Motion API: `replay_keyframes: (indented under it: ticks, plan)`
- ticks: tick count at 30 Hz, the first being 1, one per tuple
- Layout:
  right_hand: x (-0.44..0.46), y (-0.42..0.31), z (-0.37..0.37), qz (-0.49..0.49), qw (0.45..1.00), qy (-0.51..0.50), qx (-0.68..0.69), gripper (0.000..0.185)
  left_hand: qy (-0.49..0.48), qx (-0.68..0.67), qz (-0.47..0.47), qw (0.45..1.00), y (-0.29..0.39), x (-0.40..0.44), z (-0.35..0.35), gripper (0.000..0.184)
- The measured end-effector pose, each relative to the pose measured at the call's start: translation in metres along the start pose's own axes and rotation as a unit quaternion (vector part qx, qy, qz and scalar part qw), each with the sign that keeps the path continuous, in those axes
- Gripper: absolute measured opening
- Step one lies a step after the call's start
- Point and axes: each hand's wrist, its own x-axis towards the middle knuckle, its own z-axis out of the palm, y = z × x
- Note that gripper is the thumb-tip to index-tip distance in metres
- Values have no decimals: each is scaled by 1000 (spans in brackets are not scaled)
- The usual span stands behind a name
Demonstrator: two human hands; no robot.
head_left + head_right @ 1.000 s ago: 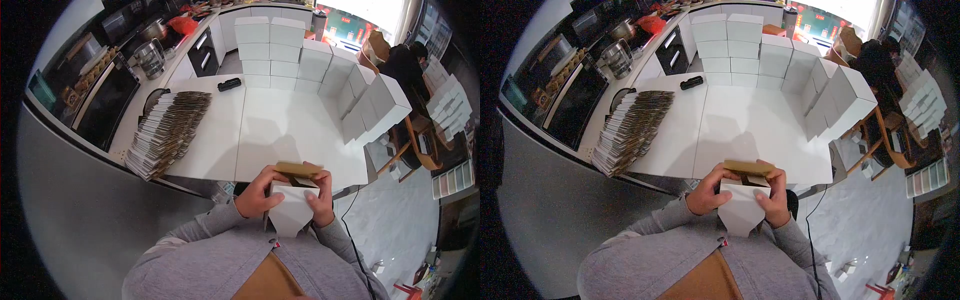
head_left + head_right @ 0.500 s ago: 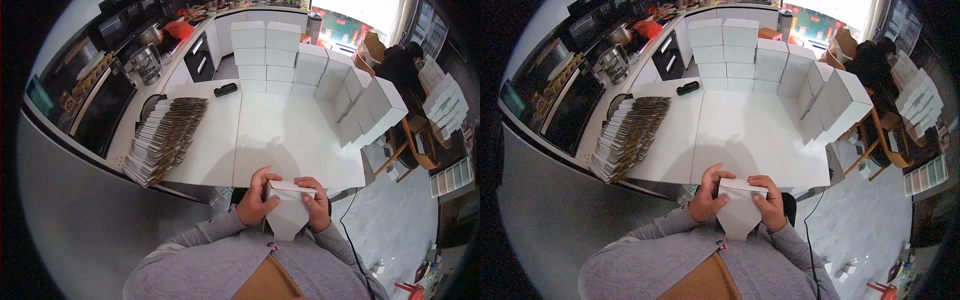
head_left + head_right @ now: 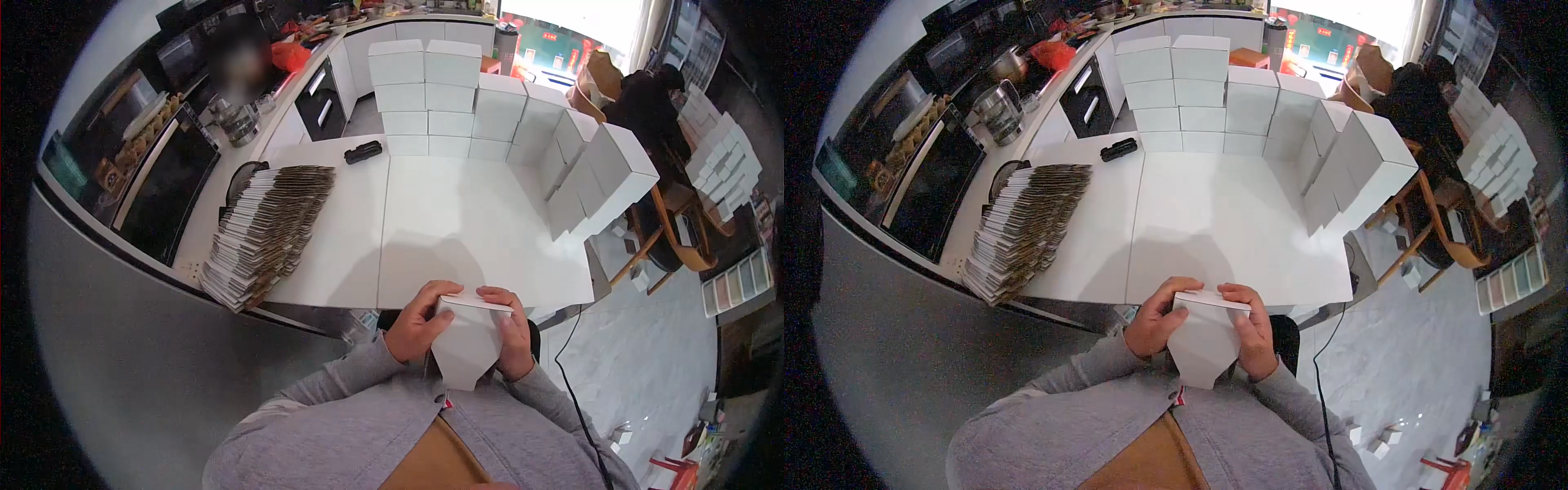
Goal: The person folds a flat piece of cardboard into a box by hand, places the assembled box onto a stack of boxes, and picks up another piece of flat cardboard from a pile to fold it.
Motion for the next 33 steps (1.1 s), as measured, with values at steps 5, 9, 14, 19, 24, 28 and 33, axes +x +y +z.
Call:
replay_keyframes:
  ticks: [5, 9, 14, 19, 24, 28, 33]
  plan:
    - [-4, 6, -4, -12, 1000, -2, -25, 48, -13, -4, 21, 1000, -1, 3, 0, 53]
    - [0, -1, 2, -4, 1000, 11, -21, 45, -17, 7, 22, 1000, 3, 8, -3, 52]
    - [5, -5, 3, 20, 1000, 19, -4, 40, -12, -22, -18, 1000, 17, 8, 1, 52]
    - [5, -6, 0, 22, 1000, 1, 15, 41, -22, -37, -6, 999, 19, 6, 2, 50]
    - [1, -12, 4, 35, 999, 0, 15, 37, -38, -22, 24, 999, 18, 3, -3, 46]
    - [6, -22, 7, 58, 998, 12, 0, 29, -40, -32, 16, 999, 16, 9, -6, 42]
    - [8, -27, 7, 88, 996, 4, -6, 19, -5, -52, -7, 999, 13, 7, -2, 34]
